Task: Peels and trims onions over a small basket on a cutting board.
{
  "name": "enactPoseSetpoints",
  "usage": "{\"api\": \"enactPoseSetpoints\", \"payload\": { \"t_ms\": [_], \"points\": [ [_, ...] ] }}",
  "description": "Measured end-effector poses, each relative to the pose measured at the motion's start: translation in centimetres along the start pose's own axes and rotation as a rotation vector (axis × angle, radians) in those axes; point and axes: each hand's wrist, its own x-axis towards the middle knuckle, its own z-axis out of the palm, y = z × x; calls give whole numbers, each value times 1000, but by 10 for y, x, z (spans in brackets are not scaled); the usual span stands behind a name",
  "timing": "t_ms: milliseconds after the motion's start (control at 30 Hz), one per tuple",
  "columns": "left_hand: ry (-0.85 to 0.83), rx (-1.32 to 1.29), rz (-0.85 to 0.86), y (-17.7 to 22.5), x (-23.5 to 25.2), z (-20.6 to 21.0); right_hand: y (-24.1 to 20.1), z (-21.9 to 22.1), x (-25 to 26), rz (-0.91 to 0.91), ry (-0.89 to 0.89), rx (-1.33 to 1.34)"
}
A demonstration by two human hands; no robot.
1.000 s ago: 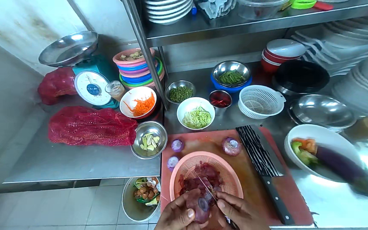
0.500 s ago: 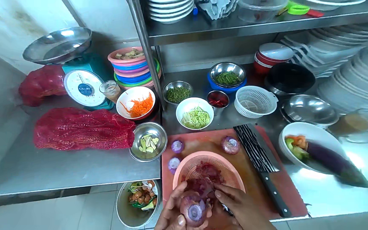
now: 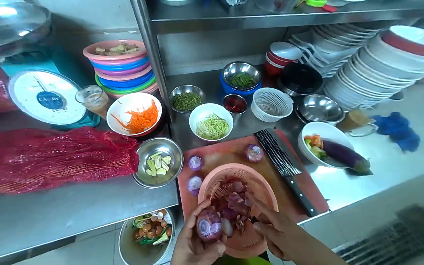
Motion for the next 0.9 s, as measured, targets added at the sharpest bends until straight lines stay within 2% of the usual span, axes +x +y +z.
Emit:
{"api": "enactPoseSetpoints", "payload": {
  "t_ms": [133, 267, 433, 700, 800, 900],
  "points": [
    [72, 129, -90, 8, 0, 9, 9, 0, 3, -84, 54, -44],
    [122, 142, -83, 4, -3, 15, 13, -3, 7, -142, 127, -260],
    [191, 127, -69, -4, -6, 28, 22, -10, 8, -256, 193, -316],
    [262, 70, -10, -17, -4, 66, 24, -42, 9, -239, 73, -521],
    [323, 104, 32, -23, -7, 76, 38, -46, 14, -492, 139, -453],
    [358, 118, 51, -27, -8, 81, 48, -49, 22, -693, 124, -233]
  ]
}}
